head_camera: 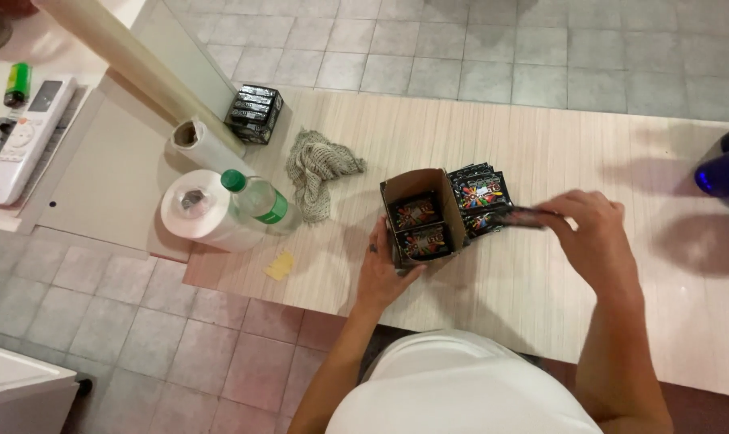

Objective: Picking up small packets from a counter and placing them into a small cardboard box.

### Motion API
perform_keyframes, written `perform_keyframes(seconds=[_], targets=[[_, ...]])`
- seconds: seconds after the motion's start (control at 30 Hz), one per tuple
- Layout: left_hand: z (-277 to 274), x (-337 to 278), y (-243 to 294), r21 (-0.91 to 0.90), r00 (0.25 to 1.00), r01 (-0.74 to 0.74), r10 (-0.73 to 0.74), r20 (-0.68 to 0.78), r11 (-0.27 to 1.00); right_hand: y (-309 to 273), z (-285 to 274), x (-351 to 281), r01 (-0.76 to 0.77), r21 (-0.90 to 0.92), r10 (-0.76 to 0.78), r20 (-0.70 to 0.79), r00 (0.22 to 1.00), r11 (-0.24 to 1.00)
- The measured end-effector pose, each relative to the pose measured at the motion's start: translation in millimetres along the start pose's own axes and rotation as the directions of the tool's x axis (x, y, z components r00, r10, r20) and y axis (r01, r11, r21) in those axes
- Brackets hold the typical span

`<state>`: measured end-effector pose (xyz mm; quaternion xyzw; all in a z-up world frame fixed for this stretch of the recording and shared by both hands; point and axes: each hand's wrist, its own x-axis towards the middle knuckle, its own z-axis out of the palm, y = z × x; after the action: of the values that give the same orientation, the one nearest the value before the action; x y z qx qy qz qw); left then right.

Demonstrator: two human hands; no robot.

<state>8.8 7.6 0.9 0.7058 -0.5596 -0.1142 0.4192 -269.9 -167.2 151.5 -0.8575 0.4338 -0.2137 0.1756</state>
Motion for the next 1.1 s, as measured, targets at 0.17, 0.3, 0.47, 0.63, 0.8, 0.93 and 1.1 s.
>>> perform_keyframes(seconds=[0.17, 0.3, 0.47, 0.63, 0.8, 0.93, 1.1], targets=[[9.9, 4.1, 8.1, 0.095, 0.965, -0.115, 0.134, -0.225, 0.989, -58.2, 57.3, 56.8, 0.445, 0.153, -0.414, -0.197, 0.889, 0.882], [2.7, 4.5, 16.4, 0.025, 0.966, -0.127, 0.129, -0.224, 0.992, -46.1, 148.5, 102.5, 0.576, -0.155, -0.57, 0.086, 0.817, 0.803], [12.1, 1.2, -4.1, 0.008, 0.97, -0.132, 0.131, -0.206, 0.991, -59.8, 198.9, 121.9, 0.65, -0.281, -0.609, 0.229, 0.76, 0.706], [16.3, 2.2, -11.3, 0.053, 0.96, -0.152, 0.16, -0.231, 0.987, -47.9, 244.8, 121.3, 0.665, -0.463, -0.612, 0.286, 0.738, 0.586], [12.2, 3.4, -7.7, 0.01, 0.966, -0.158, 0.156, -0.207, 0.987, -52.5, 253.2, 115.7, 0.661, -0.541, -0.569, 0.357, 0.741, 0.52], [17.8, 5.3, -15.2, 0.015, 0.968, -0.143, 0.143, -0.204, 0.99, -69.0, 224.1, 102.1, 0.705, -0.506, -0.713, 0.226, 0.664, 0.497], [22.9, 6.5, -22.1, 0.051, 0.936, -0.204, 0.21, -0.282, 0.978, -65.2, 215.7, 77.1, 0.689, -0.355, -0.511, 0.477, 0.715, 0.633]])
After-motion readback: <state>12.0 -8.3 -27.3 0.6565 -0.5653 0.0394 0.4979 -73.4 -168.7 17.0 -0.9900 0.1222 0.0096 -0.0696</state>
